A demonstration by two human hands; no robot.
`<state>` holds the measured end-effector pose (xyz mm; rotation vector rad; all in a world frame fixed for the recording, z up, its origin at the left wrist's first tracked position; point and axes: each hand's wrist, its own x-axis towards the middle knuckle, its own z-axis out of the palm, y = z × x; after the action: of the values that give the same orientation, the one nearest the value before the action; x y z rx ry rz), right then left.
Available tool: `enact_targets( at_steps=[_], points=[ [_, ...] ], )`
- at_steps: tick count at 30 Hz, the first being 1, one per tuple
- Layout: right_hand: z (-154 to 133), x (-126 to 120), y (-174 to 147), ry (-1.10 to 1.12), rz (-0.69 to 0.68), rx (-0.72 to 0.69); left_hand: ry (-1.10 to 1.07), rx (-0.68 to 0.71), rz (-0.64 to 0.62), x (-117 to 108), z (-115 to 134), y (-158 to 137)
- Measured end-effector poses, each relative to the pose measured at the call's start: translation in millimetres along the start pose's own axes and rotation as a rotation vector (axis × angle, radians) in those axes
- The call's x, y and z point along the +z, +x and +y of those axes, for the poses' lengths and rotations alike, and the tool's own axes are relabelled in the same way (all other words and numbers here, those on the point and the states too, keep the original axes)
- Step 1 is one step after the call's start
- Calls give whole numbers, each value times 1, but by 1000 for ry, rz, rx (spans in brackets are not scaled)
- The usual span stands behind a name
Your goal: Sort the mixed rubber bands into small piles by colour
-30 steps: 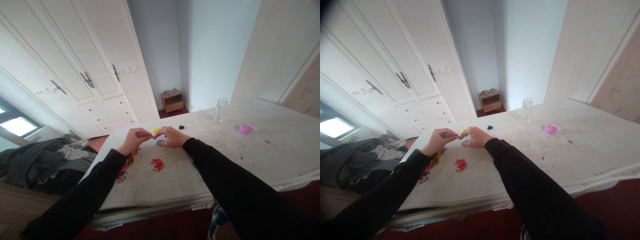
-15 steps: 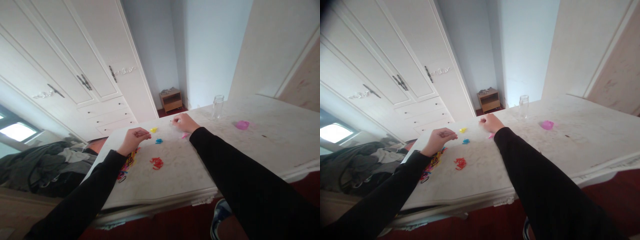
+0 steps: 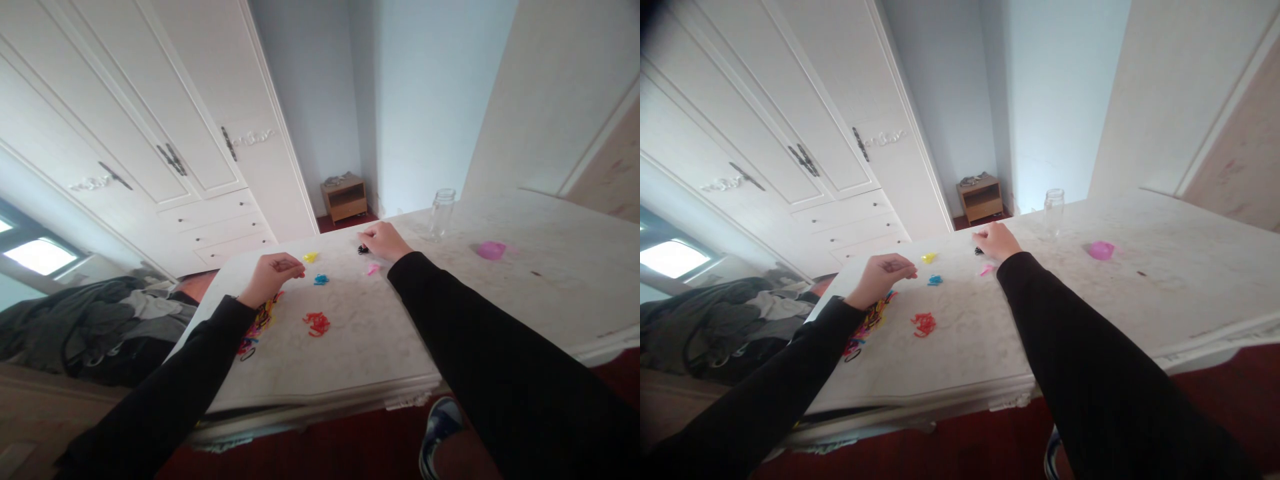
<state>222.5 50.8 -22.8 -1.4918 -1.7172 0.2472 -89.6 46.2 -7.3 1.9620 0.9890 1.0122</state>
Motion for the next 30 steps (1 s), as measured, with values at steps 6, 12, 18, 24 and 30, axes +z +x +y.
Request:
enact_targets(
  at_steps=[6, 12, 18, 24, 30],
  points=[
    [-13, -3, -2, 21, 27, -45, 14, 2, 0, 0, -1, 1],
    [-51, 10, -15, 108, -148, -288, -6, -9, -11, 1, 2, -2],
    [-80, 29, -36, 288, -377, -490, -10, -14, -40, 2, 3, -4],
    [-83, 28, -38, 296, -404, -456, -26, -33, -72, 2, -1, -3],
    [-79, 24, -32, 302, -280, -306, -5, -32, -74, 2, 0, -5]
  ],
)
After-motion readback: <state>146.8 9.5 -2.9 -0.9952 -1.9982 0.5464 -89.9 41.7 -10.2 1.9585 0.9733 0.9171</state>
